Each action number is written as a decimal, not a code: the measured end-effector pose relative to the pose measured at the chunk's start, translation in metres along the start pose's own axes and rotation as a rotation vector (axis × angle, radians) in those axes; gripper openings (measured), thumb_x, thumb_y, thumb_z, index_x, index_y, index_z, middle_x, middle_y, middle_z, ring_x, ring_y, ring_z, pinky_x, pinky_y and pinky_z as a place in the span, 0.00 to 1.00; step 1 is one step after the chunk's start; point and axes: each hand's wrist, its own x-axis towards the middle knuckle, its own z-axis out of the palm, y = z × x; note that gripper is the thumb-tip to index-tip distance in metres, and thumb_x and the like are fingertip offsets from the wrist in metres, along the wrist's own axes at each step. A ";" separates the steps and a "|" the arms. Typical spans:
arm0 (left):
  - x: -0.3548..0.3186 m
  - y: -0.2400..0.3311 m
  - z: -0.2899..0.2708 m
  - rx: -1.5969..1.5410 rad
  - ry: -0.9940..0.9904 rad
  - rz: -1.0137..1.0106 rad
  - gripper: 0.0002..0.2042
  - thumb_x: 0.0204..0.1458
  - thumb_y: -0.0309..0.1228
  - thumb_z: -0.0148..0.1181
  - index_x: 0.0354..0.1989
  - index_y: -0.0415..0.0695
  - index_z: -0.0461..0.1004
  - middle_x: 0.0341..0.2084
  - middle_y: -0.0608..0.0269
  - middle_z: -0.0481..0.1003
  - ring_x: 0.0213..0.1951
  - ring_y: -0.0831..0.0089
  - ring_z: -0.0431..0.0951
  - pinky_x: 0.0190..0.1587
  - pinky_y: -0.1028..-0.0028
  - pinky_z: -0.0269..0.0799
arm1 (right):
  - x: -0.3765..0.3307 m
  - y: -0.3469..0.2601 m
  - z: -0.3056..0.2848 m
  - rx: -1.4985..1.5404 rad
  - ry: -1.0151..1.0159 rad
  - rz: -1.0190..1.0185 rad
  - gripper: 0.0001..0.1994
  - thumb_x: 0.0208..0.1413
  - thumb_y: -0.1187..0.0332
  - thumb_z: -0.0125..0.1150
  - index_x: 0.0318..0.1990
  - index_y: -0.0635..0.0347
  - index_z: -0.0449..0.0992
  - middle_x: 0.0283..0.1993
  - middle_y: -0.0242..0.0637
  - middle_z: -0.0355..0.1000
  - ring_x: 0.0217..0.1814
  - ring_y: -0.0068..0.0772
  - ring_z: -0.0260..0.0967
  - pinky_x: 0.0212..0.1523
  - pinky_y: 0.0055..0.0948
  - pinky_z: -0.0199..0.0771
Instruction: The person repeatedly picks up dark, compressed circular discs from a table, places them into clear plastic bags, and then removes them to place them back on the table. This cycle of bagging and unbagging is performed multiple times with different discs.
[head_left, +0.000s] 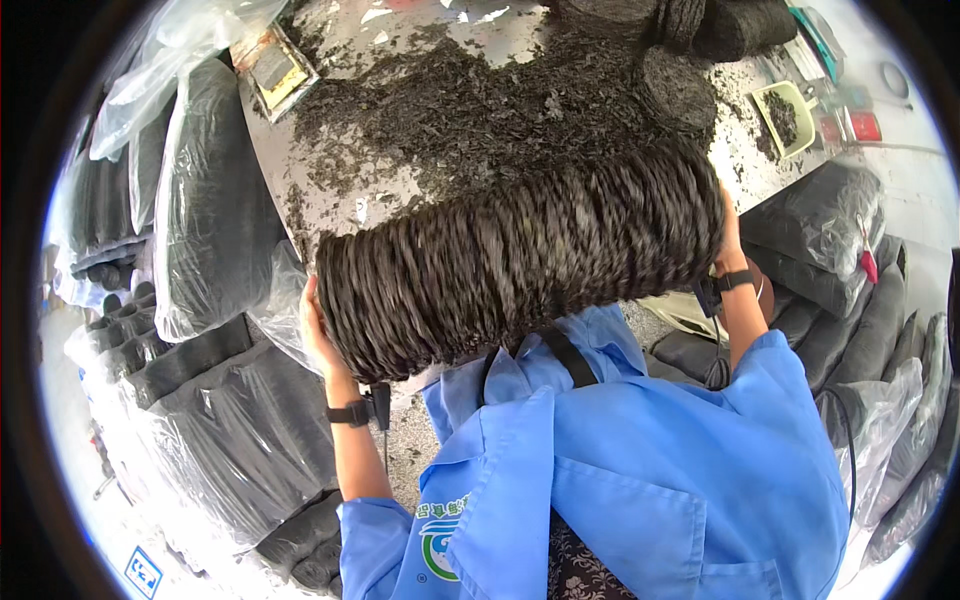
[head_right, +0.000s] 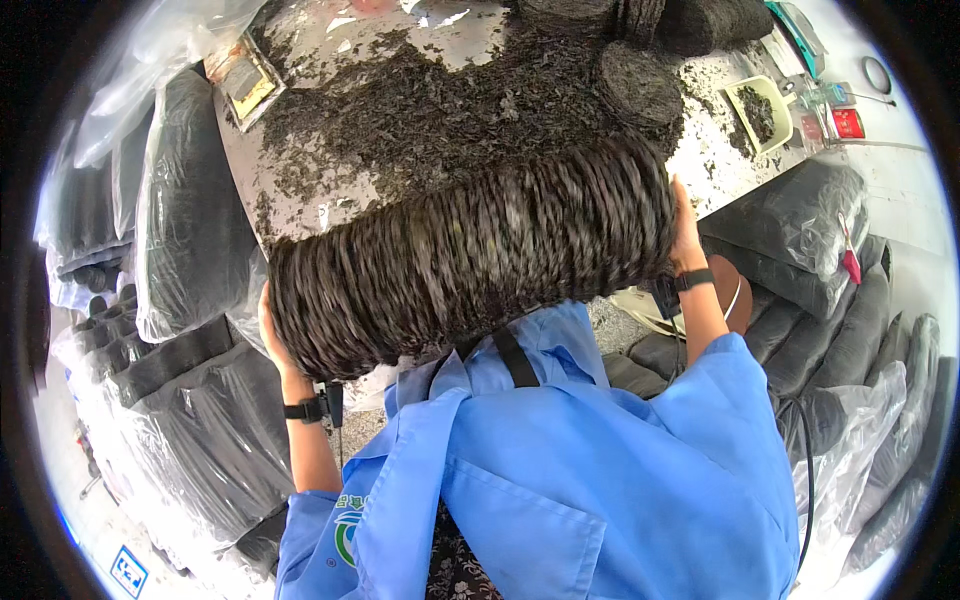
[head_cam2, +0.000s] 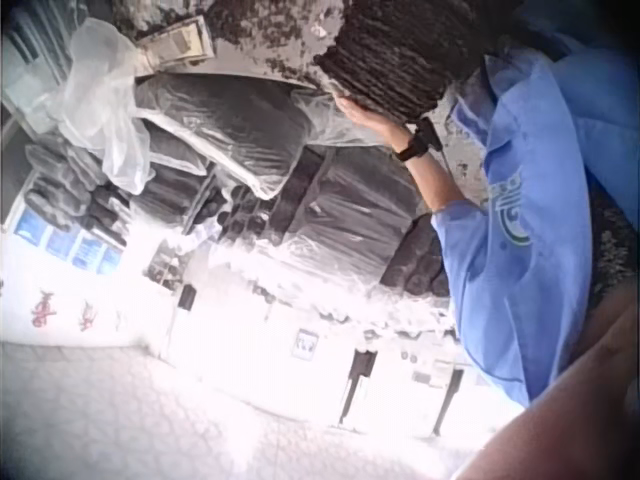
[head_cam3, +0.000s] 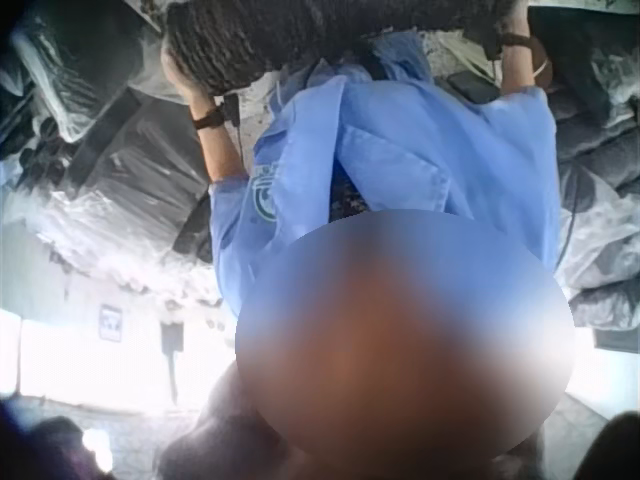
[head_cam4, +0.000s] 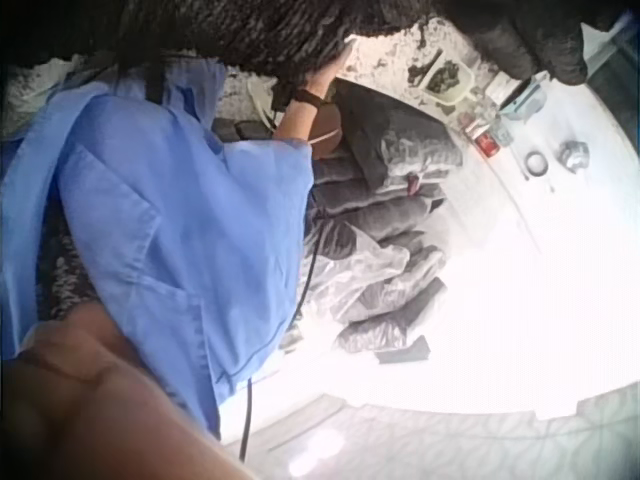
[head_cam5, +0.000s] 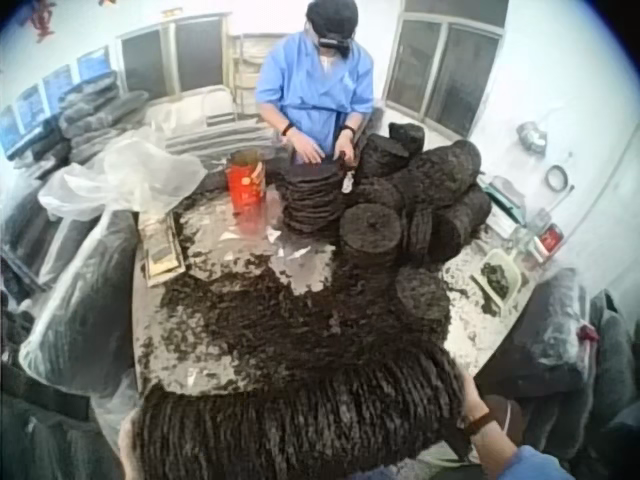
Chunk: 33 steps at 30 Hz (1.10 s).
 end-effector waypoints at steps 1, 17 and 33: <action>0.006 -0.007 -0.008 0.010 0.051 -0.071 0.21 0.62 0.42 0.40 0.55 0.41 0.68 0.29 0.71 0.67 0.27 0.83 0.64 0.32 0.79 0.63 | 0.005 0.003 0.010 -0.031 0.017 0.072 0.30 0.60 0.46 0.47 0.60 0.61 0.64 0.59 0.40 0.65 0.58 0.33 0.65 0.58 0.32 0.65; -0.043 -0.076 -0.052 -0.372 0.070 -0.497 0.28 0.58 0.48 0.47 0.61 0.43 0.61 0.56 0.56 0.66 0.55 0.60 0.68 0.59 0.63 0.63 | 0.058 0.067 -0.066 0.076 -0.046 0.227 0.24 0.64 0.59 0.43 0.65 0.55 0.58 0.65 0.35 0.58 0.63 0.31 0.58 0.62 0.36 0.60; -0.083 -0.028 0.043 -0.172 -0.095 -0.371 0.33 0.55 0.53 0.50 0.62 0.41 0.56 0.58 0.56 0.63 0.57 0.59 0.65 0.59 0.60 0.61 | 0.033 0.114 -0.046 -0.130 -0.102 0.260 0.32 0.61 0.47 0.43 0.67 0.55 0.49 0.68 0.37 0.50 0.68 0.35 0.47 0.67 0.37 0.44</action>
